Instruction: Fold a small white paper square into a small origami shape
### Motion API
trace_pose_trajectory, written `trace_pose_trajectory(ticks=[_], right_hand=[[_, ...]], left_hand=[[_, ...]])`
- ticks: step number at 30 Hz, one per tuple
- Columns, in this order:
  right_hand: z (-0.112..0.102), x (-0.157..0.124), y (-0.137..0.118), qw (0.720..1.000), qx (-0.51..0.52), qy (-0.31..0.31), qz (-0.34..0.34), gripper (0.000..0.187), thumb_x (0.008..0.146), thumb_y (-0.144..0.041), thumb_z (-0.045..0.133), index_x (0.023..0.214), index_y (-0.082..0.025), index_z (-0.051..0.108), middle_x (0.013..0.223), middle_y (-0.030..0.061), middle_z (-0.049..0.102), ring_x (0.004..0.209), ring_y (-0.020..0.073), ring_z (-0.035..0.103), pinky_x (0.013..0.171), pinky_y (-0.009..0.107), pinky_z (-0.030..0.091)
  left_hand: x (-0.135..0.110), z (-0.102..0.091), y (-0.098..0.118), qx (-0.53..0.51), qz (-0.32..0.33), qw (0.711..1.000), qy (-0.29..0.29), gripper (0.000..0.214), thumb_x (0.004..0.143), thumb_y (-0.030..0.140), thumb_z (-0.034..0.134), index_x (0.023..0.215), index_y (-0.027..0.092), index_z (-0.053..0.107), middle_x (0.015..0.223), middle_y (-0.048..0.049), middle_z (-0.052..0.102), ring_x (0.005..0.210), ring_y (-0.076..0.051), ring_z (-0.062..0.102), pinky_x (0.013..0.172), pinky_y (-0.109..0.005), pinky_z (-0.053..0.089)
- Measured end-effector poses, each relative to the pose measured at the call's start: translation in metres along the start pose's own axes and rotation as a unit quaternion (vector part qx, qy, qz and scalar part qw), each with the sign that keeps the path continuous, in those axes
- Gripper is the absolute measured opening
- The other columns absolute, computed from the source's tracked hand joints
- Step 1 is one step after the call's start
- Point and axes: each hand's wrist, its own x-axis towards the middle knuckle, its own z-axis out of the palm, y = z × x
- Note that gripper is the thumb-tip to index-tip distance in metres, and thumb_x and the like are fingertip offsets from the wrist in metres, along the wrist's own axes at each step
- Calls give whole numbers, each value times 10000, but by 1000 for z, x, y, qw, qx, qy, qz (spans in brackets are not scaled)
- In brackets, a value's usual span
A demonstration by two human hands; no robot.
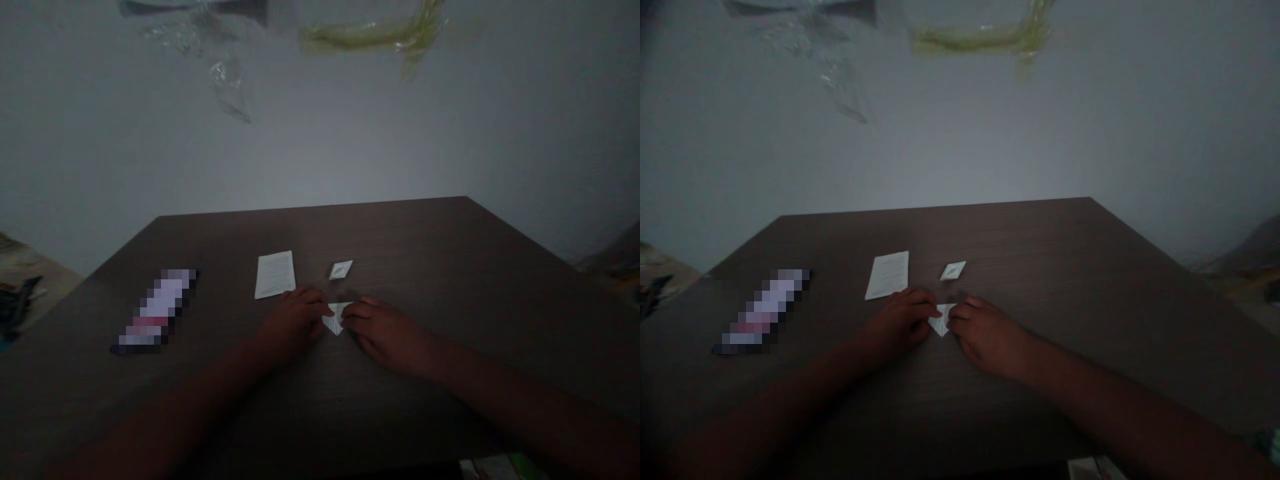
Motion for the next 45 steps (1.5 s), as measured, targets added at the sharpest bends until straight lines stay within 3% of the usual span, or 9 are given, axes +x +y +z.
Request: trace_pose_trajectory(ticks=[7, 14, 19, 24, 29, 35, 38, 41, 45], right_hand=[[-1, 1, -3, 1000, -6, 10, -10, 276, 1074, -43, 670, 1251, -207, 804, 1245, 121, 849, 1157, 288, 789, 1147, 499, 664], [0, 0, -3, 1000, 11, 7, 0, 233, 1093, -57, 666, 1230, -182, 808, 1220, 138, 841, 1150, 297, 783, 1182, 527, 645], [-1, 1, -3, 1000, 10, 4, 18, 250, 1111, -86, 662, 1268, -183, 830, 1334, 165, 842, 1243, 331, 772, 1164, 542, 652], [-2, 0, -3, 999, -26, 12, 43, 198, 1114, -123, 690, 1195, -184, 859, 1249, 149, 850, 1183, 333, 768, 1151, 564, 648], [-3, -1, -8, 1000, -18, -7, 9, 169, 1135, -159, 694, 1051, -212, 831, 1099, 117, 847, 1063, 304, 761, 1096, 537, 647], [-5, -3, -20, 997, 42, -31, -59, 174, 1145, -139, 658, 1147, -206, 818, 1165, 90, 879, 1163, 290, 770, 1181, 514, 606], [-6, -1, -10, 995, 88, -1, -44, 206, 1130, -114, 658, 1192, -229, 817, 1180, 78, 878, 1173, 271, 779, 1155, 481, 617], [-5, 3, 5, 994, 101, 45, -2, 276, 1128, -86, 627, 1249, -246, 816, 1210, 88, 864, 1176, 268, 783, 1119, 475, 633], [-5, 5, 13, 996, 88, 20, -2, 259, 1120, -81, 654, 1228, -213, 849, 1192, 97, 852, 1187, 267, 782, 1129, 452, 626]], left_hand=[[-3, -1, 10, -11, -25, 999, 28, 252, 969, 243, 918, 1218, 281, 909, 1366, -53, 850, 1363, -354, 765, 1215, -520, 571], [-6, 3, 8, -16, -1, 999, 42, 316, 941, 410, 1013, 1204, 293, 884, 1321, -55, 837, 1341, -363, 750, 1211, -523, 572], [-8, 3, 6, -13, 9, 999, 39, 138, 1077, 264, 856, 1213, 256, 875, 1337, -59, 823, 1324, -336, 749, 1210, -532, 553], [-10, 1, 8, 5, 8, 999, 39, 222, 1082, 206, 799, 1278, 260, 889, 1417, -90, 804, 1370, -367, 722, 1214, -555, 568], [-9, -3, 7, 33, 9, 999, 37, 331, 1093, 114, 722, 1312, 265, 919, 1462, -115, 787, 1387, -377, 699, 1187, -548, 557], [-7, -1, 5, 49, 37, 998, -15, 426, 1063, 8, 713, 1326, 289, 896, 1328, -55, 835, 1300, -324, 755, 1175, -488, 514], [-8, 2, 3, 52, 72, 996, -20, 349, 1088, 39, 729, 1288, 277, 887, 1365, -49, 842, 1332, -319, 752, 1190, -475, 499], [-9, 4, 1, 45, 100, 994, -16, 402, 1101, 18, 715, 1336, 297, 883, 1426, -44, 849, 1367, -308, 744, 1193, -467, 481], [-10, 5, -2, 39, 106, 994, -2, 404, 1133, 35, 689, 1318, 329, 895, 1390, -12, 861, 1328, -282, 752, 1207, -452, 456]])
